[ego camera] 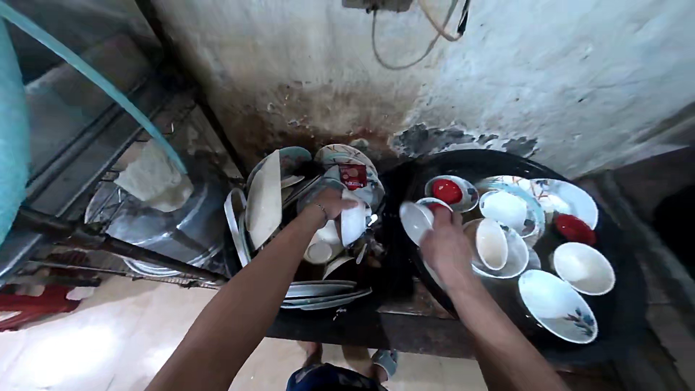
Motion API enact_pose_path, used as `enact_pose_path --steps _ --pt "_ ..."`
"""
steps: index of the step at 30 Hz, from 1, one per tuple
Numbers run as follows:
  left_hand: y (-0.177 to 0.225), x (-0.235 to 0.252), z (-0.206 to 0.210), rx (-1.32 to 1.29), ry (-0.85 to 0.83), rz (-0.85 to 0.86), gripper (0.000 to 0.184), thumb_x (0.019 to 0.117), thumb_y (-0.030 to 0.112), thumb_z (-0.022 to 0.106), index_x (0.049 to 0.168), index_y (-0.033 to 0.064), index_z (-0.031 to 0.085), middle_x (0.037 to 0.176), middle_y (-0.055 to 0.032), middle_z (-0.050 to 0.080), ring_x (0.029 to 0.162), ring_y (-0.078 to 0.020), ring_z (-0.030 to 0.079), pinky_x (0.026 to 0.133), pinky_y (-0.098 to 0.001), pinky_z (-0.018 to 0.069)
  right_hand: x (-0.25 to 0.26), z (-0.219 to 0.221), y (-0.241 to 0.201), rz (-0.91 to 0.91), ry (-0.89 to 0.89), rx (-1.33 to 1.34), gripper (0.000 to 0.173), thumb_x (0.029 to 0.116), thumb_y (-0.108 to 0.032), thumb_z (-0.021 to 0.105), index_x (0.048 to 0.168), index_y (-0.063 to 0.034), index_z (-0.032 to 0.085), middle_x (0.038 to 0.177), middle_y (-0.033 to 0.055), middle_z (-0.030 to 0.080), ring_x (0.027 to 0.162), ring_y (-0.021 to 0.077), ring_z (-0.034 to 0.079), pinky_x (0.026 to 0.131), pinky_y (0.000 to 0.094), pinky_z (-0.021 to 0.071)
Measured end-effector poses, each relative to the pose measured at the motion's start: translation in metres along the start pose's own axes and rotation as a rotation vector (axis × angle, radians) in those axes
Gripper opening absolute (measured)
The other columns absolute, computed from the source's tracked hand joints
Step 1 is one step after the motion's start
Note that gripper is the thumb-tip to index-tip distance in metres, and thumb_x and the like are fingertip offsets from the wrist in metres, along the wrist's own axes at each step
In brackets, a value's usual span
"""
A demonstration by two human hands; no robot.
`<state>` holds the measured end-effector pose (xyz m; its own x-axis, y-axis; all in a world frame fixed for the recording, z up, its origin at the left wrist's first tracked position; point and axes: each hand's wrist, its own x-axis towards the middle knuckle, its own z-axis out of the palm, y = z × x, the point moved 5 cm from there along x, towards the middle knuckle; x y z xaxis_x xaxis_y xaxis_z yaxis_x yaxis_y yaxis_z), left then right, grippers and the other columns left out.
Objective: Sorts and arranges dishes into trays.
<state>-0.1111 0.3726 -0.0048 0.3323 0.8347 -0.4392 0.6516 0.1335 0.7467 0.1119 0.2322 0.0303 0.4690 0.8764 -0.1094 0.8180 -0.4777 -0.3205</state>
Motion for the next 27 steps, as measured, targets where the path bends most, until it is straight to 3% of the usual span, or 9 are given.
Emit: enact_pose_path --steps 5,8,11,13,15,17,19,23,27 --pt "0.006 -0.013 0.025 -0.311 -0.043 -0.001 0.06 0.0893 -0.003 0.069 0.145 0.0043 0.049 0.131 -0.0244 0.061 0.108 -0.0365 0.067 0.087 -0.0539 0.0582 -0.011 0.045 0.123 0.21 -0.178 -0.178 0.057 0.0963 -0.013 0.064 0.15 -0.005 0.045 0.142 0.0303 0.053 0.112 0.0509 0.064 0.087 0.0671 0.0542" --pt "-0.001 -0.003 0.034 -0.287 0.113 -0.005 0.038 0.0984 0.014 0.067 0.133 0.0 0.059 0.125 -0.0246 0.064 0.113 -0.0372 0.064 0.096 -0.0583 0.0528 -0.009 0.063 0.144 0.274 -0.236 -0.086 0.055 0.0961 -0.018 0.066 0.147 -0.0032 0.048 0.134 0.0302 0.059 0.116 0.0497 0.063 0.093 0.0675 0.0519" --pt "-0.008 -0.001 0.042 -0.211 0.204 -0.064 0.046 0.1091 0.037 0.052 0.129 -0.0025 0.064 0.131 -0.0271 0.062 0.126 -0.04 0.058 0.107 -0.0617 0.0426 -0.004 0.063 0.144 0.346 -0.255 0.245 0.047 0.1016 -0.013 0.058 0.146 0.0018 0.05 0.132 0.0322 0.061 0.122 0.0468 0.061 0.103 0.0643 0.0472" --pt "-0.012 0.002 0.05 -0.12 0.193 -0.07 0.053 0.1094 0.045 0.047 0.127 -0.0014 0.067 0.127 -0.0276 0.064 0.123 -0.042 0.059 0.105 -0.064 0.0435 -0.001 0.06 0.139 0.425 -0.216 0.589 0.041 0.1053 -0.011 0.053 0.144 0.0017 0.048 0.115 0.0258 0.066 0.093 0.0332 0.07 0.082 0.0499 0.0593" --pt "-0.011 0.006 0.06 -0.016 0.144 -0.033 0.045 0.1068 0.039 0.056 0.122 -0.0015 0.068 0.122 -0.028 0.066 0.118 -0.0434 0.061 0.101 -0.065 0.0454 0.003 0.054 0.118 0.444 -0.217 0.908 0.042 0.1051 -0.012 0.053 0.143 0.0013 0.043 0.097 0.0197 0.065 0.067 0.0239 0.066 0.061 0.0392 0.0586" --pt "-0.001 0.006 0.07 0.068 0.071 -0.039 0.038 0.0985 0.026 0.069 0.128 0.0009 0.066 0.127 -0.0268 0.065 0.122 -0.0433 0.06 0.104 -0.0649 0.0456 0.007 0.042 0.08 0.388 -0.252 1.02 0.041 0.1034 -0.013 0.056 0.142 -0.0006 0.047 0.098 0.0191 0.066 0.066 0.0229 0.065 0.059 0.0387 0.0575" --pt "0.01 0.006 0.077 0.173 0.026 -0.058 0.043 0.0915 0.017 0.074 0.131 0.0025 0.065 0.128 -0.0251 0.065 0.122 -0.0423 0.061 0.103 -0.0647 0.0474 0.012 0.032 0.036 0.289 -0.284 0.944 0.041 0.1023 -0.013 0.057 0.141 -0.0034 0.05 0.104 0.0206 0.067 0.071 0.0258 0.068 0.062 0.0421 0.0592" --pt "0.032 0.003 0.077 0.494 0.022 -0.06 0.042 0.0989 0.036 0.064 0.123 0.0026 0.069 0.124 -0.0263 0.067 0.119 -0.0455 0.063 0.097 -0.0695 0.0483 0.01 0.0 -0.04 0.051 -0.149 0.387 0.047 0.0951 -0.012 0.063 0.14 -0.0039 0.051 0.127 0.0254 0.062 0.105 0.0418 0.068 0.085 0.0622 0.0563" --pt "0.036 0.005 0.06 0.421 0.047 -0.038 0.044 0.1099 0.038 0.045 0.127 0.0049 0.069 0.129 -0.0254 0.066 0.124 -0.044 0.061 0.102 -0.0691 0.0447 -0.006 -0.01 -0.028 0.019 -0.038 0.112 0.051 0.0935 -0.011 0.065 0.142 -0.0067 0.049 0.142 0.0245 0.053 0.098 0.0433 0.07 0.078 0.0602 0.0586"
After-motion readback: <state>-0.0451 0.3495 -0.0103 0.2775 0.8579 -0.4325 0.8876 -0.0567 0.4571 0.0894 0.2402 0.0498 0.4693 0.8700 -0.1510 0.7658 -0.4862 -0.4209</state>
